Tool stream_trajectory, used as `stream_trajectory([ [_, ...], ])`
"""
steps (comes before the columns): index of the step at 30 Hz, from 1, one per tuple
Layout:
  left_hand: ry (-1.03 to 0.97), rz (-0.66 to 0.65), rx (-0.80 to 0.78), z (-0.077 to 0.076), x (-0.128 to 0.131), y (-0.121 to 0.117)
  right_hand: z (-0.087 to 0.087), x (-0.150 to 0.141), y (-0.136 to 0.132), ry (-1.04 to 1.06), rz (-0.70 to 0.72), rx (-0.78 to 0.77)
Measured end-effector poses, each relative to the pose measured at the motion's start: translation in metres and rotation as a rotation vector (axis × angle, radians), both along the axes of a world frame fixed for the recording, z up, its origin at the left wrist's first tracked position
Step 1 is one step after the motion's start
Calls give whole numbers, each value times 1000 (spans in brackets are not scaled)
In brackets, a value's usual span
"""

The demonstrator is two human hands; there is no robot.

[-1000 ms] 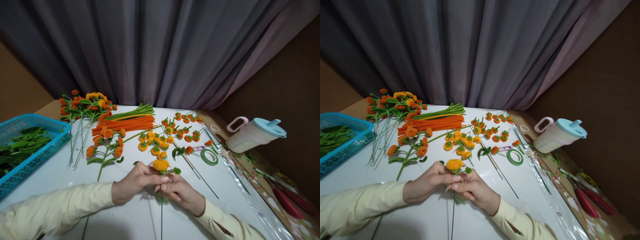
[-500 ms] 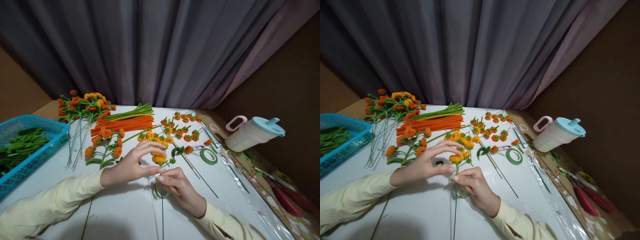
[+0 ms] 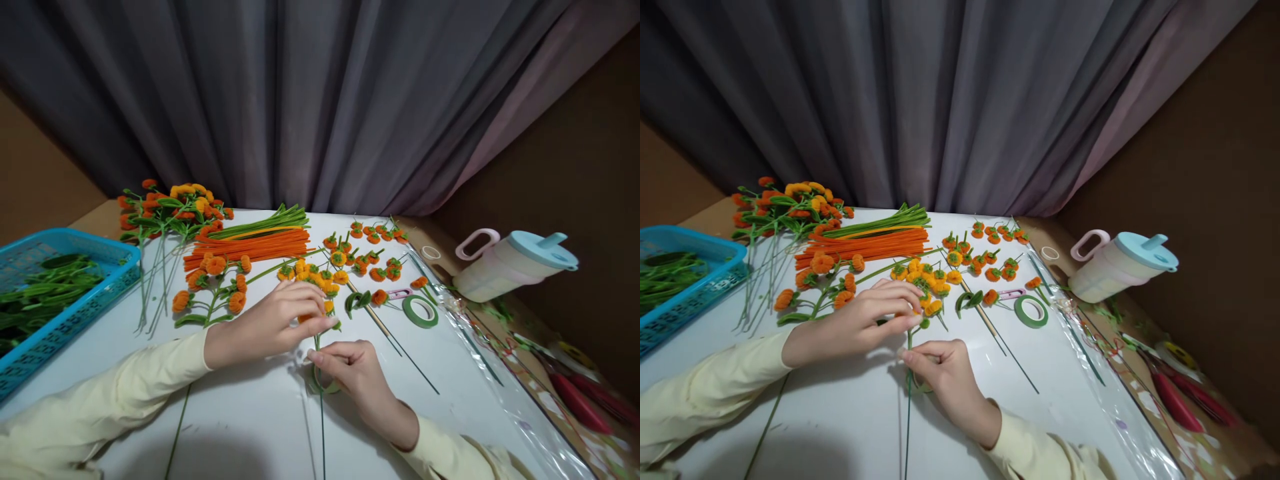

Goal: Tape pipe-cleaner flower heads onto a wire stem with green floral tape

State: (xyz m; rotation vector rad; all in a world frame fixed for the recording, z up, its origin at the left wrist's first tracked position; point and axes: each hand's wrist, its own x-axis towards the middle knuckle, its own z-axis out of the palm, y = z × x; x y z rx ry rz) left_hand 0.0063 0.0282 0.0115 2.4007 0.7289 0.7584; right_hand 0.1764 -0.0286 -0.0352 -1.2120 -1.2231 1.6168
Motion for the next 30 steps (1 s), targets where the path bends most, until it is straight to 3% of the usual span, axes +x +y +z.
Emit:
stream_trajectory([
  [4,112,-40,-76,7,-2,5,2,-2,-2,-36,-37,37],
  [8,71,-138,-172,14,-7,10,5,-1,-3,-9,-34,4],
  [14,120,-198,-120,22,-17,13,5,-1,-3,17,1,-40],
  [24,286,-472,-189,31,-14,27,3,-2,-4,-152,68,91],
  [30,287,-361,-87,27,-10,22,10,-4,-9,-297,21,229],
])
